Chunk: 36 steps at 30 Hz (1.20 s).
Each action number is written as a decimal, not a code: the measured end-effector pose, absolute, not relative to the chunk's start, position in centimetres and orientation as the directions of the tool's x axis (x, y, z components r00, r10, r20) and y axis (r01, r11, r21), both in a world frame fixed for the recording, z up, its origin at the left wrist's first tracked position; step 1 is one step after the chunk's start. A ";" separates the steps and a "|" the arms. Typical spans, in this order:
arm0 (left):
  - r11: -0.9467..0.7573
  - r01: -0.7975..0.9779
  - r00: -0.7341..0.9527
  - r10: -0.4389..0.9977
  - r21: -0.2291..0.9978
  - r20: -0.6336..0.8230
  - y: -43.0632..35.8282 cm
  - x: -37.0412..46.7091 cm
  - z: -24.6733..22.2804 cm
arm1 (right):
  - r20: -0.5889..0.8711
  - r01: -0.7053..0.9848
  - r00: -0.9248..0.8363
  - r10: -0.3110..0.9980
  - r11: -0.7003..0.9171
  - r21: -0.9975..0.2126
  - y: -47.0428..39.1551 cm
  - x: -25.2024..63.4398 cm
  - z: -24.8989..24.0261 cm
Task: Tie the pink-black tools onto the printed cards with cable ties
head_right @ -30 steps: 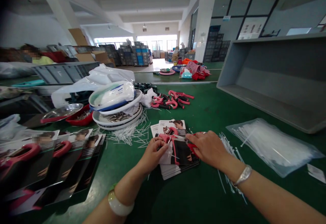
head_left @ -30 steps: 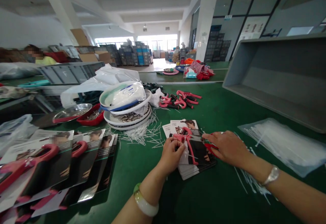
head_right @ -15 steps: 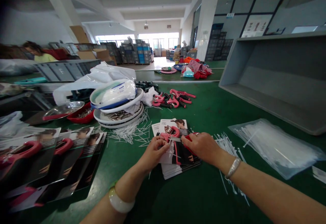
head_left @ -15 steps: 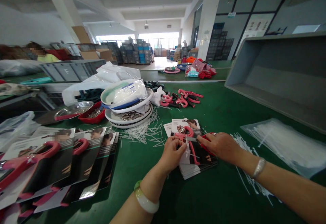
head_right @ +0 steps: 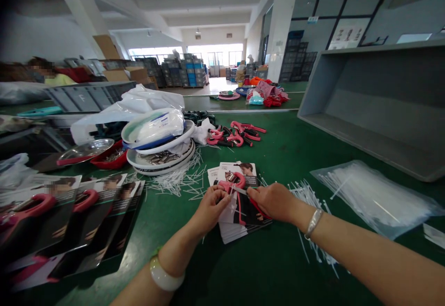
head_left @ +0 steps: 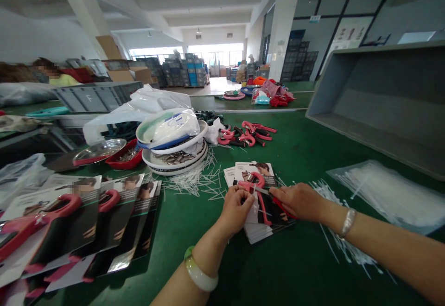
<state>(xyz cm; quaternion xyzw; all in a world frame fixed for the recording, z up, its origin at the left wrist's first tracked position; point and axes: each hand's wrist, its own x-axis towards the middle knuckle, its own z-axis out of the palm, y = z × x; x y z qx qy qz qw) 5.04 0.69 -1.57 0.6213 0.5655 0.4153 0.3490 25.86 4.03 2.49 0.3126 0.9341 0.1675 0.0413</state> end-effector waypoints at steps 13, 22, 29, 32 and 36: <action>-0.021 0.631 -0.035 0.998 0.776 0.056 0.8 0.4 -0.1 | -0.395 0.677 -0.699 0.596 0.729 -0.098 5.3 22.8 10.4; 0.006 0.660 0.032 0.999 0.751 -0.035 0.4 1.2 0.0 | -0.513 0.653 -0.709 0.484 0.726 -0.217 7.8 20.1 11.0; -0.026 0.601 0.069 0.997 0.799 -0.019 0.8 1.0 -0.7 | -0.713 0.709 -0.614 0.338 0.634 -0.310 10.5 18.0 11.2; -0.041 0.593 0.076 0.997 0.805 -0.005 1.0 0.8 -0.9 | -0.708 0.707 -0.605 0.364 0.654 -0.269 11.1 17.3 11.2; -0.048 0.576 0.074 0.997 0.816 0.006 1.4 0.5 -1.3 | -0.660 0.666 -0.671 0.338 0.667 -0.335 10.8 17.3 10.9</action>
